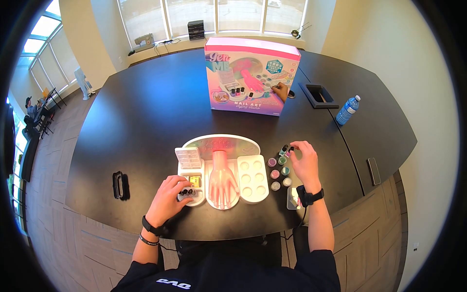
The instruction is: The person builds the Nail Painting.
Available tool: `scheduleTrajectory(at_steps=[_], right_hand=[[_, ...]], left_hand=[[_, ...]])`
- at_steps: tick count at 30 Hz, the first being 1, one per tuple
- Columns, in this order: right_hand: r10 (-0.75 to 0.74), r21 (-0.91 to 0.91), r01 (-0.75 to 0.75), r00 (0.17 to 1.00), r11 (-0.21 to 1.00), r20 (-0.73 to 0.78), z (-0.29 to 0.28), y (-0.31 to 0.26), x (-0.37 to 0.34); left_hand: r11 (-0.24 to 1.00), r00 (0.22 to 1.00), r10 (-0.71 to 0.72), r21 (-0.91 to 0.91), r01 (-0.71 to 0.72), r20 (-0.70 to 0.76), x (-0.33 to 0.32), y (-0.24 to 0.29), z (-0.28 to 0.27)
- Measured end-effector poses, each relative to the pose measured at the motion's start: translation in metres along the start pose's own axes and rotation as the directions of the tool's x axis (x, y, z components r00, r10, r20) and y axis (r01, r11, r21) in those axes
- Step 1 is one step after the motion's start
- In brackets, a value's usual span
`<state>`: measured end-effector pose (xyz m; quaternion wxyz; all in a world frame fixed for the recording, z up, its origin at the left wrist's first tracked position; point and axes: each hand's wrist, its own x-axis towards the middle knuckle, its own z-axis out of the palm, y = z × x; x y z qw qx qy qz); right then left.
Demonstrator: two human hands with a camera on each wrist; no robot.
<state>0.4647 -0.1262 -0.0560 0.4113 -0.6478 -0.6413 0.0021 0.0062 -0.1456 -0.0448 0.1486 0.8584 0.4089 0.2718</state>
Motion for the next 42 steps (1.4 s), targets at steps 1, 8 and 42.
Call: scheduleTrajectory(at_steps=[1,8,42], right_hand=[[-0.049,-0.002,0.049,0.999,0.999,-0.018,-0.003,-0.01,-0.001],[-0.186,0.142,0.19,0.982,0.971,-0.042,-0.014,-0.087,-0.01],[-0.47,0.573,0.265,0.849,0.776,0.243,0.034,-0.172,-0.034]], left_hand=[[1.0,1.0,0.015,-0.01,-0.015,-0.019,0.001,0.001,-0.001],[0.995,0.993,0.087,-0.041,-0.091,-0.082,0.009,0.017,-0.009],[0.963,0.997,0.044,-0.261,-0.061,-0.069,0.014,0.033,0.006]])
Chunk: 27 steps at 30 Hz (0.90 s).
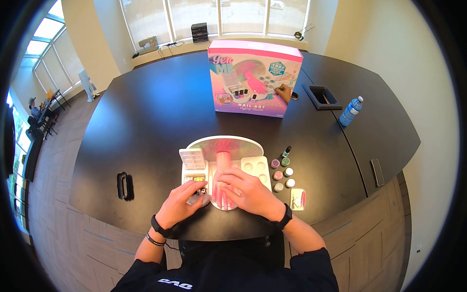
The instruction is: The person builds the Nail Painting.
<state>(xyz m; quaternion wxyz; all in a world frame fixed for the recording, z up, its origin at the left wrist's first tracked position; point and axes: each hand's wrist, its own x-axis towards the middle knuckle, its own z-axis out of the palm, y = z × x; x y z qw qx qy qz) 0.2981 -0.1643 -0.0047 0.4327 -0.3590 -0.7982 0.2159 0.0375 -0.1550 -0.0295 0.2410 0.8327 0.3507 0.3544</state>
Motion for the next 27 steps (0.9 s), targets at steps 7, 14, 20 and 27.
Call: scheduleTrajectory(at_steps=[7,14,20,27], right_hand=[[0.012,-0.161,-0.027,0.996,0.987,-0.088,-0.035,0.015,-0.009],[0.087,-0.2,-0.125,0.978,0.972,-0.191,-0.061,0.025,-0.018],[0.068,-0.229,-0.121,0.972,0.966,-0.226,-0.072,0.036,-0.023],[0.078,-0.353,-0.185,0.952,0.917,-0.297,-0.086,0.054,-0.023]], left_hand=[[0.998,0.999,0.021,0.062,-0.022,0.028,-0.003,-0.014,-0.003],[0.993,0.998,0.062,0.096,-0.065,0.027,-0.003,-0.025,0.003],[0.991,0.996,0.049,0.122,-0.057,0.07,-0.002,-0.028,0.002],[0.984,0.992,0.047,0.163,-0.066,0.121,-0.003,-0.034,0.003]])
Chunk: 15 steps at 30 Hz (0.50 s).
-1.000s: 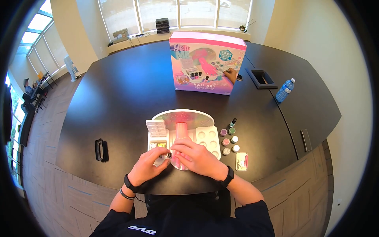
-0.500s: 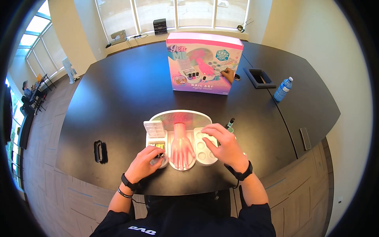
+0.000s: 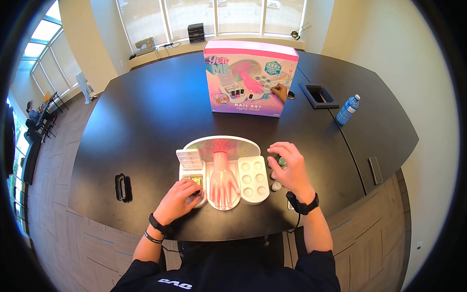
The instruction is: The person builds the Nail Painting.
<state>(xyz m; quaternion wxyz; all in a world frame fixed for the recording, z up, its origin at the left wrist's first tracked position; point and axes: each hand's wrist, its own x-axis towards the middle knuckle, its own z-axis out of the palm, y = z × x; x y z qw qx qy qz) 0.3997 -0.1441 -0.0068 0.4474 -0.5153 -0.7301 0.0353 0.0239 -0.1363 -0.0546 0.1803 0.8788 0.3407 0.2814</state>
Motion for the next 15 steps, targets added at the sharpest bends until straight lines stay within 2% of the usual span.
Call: scheduleTrajectory(at_steps=[2,5,15], right_hand=[[0.06,-0.074,-0.059,0.998,0.995,0.02,-0.002,0.014,-0.001],[0.075,-0.162,-0.071,0.997,0.984,0.02,0.001,0.031,-0.003],[0.26,-0.293,-0.224,0.961,0.93,0.091,0.006,0.071,-0.012]], left_hand=[[1.0,1.0,0.012,0.013,-0.012,-0.001,0.0,0.0,0.0],[0.999,1.0,0.013,0.04,-0.013,-0.002,-0.001,-0.002,0.002],[0.998,0.999,-0.015,0.065,0.011,0.049,-0.004,-0.001,-0.004]])
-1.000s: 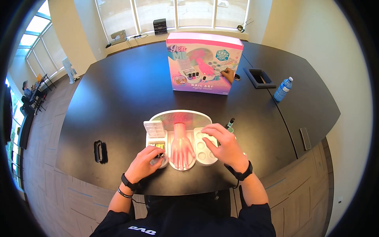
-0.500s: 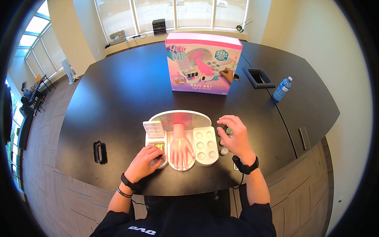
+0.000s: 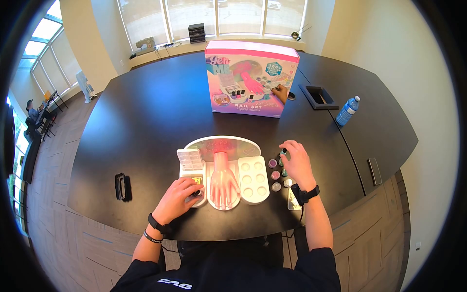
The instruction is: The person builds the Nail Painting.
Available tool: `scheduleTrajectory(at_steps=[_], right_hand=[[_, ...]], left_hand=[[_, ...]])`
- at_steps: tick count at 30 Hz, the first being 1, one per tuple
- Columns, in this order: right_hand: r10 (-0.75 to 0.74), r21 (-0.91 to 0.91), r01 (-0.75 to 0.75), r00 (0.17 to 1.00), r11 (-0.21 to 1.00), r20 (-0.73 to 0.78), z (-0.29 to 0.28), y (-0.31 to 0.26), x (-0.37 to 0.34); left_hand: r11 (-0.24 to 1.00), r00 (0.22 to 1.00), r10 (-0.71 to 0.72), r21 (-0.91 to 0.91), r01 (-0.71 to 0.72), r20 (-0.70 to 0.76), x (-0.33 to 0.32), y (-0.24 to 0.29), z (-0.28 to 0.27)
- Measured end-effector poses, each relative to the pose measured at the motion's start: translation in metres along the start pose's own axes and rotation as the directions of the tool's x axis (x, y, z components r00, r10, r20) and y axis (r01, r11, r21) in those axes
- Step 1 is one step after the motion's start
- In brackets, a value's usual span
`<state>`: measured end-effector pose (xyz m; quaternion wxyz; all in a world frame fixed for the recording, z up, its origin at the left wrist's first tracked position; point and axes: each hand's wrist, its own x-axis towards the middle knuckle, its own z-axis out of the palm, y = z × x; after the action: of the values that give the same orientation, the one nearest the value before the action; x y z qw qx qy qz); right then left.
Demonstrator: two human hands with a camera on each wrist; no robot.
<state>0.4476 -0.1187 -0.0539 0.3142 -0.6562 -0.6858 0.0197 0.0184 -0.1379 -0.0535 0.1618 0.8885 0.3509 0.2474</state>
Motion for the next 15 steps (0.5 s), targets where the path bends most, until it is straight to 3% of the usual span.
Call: scheduleTrajectory(at_steps=[6,8,11,15], right_hand=[[0.014,-0.018,-0.013,0.999,1.0,0.051,0.003,0.01,0.003],[0.147,0.09,-0.159,0.981,0.983,0.122,0.004,0.013,0.005],[0.168,0.116,-0.182,0.978,0.976,0.12,0.005,0.013,0.007],[0.078,0.044,-0.078,0.997,0.996,0.018,0.006,0.008,0.006]], left_hand=[[0.999,0.999,-0.045,-0.011,0.045,-0.01,-0.007,0.003,-0.015],[0.999,0.999,-0.043,0.008,0.043,-0.026,-0.009,0.005,-0.023],[0.999,0.999,-0.039,0.027,0.04,-0.03,-0.013,0.009,-0.033],[0.998,0.997,-0.062,0.018,0.063,-0.051,-0.017,0.01,-0.04]])
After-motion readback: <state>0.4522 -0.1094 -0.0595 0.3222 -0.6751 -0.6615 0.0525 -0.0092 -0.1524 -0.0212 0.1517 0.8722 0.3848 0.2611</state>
